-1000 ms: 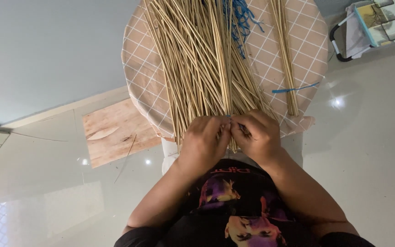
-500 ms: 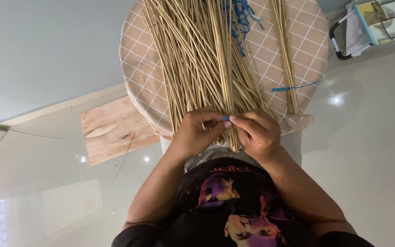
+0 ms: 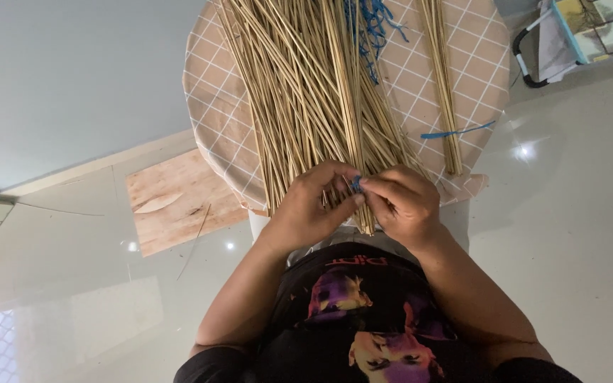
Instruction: Tying thin bamboo sticks into small bundles using blue plastic ties.
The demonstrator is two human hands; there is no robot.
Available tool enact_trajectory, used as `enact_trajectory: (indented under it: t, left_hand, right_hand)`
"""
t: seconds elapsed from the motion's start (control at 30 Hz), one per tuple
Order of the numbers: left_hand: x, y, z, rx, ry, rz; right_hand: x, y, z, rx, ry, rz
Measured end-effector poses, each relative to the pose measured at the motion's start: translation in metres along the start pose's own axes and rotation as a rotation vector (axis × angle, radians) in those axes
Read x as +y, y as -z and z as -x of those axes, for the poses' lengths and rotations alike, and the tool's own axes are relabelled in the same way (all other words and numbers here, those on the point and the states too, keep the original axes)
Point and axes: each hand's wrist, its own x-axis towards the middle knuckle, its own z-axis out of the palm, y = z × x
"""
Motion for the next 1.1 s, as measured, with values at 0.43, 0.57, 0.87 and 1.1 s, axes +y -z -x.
enact_trajectory:
  t: [0.43, 0.57, 0.87, 1.1]
  left_hand:
    - [-0.006, -0.002, -0.002, -0.009, 0.106, 0.195]
    - [-0.011, -0.003, -0.001, 0.020, 0.135, 0.257]
    - [-0.044, -0.015, 0.014, 0.255, 0.277, 0.470]
    - [-0.038, -0.024, 0.013, 0.338, 0.384, 0.702]
  right_hand:
    - [0.004, 0.003, -0.001, -0.022, -0.214, -0.267]
    - [-0.001, 0.004, -0.005, -0.032, -0.175, -0.258]
    - [0.003, 0.018, 0.014, 0.048, -0.233, -0.239]
    - [0.020, 0.008, 0.047, 0.288, -0.503, -0.592]
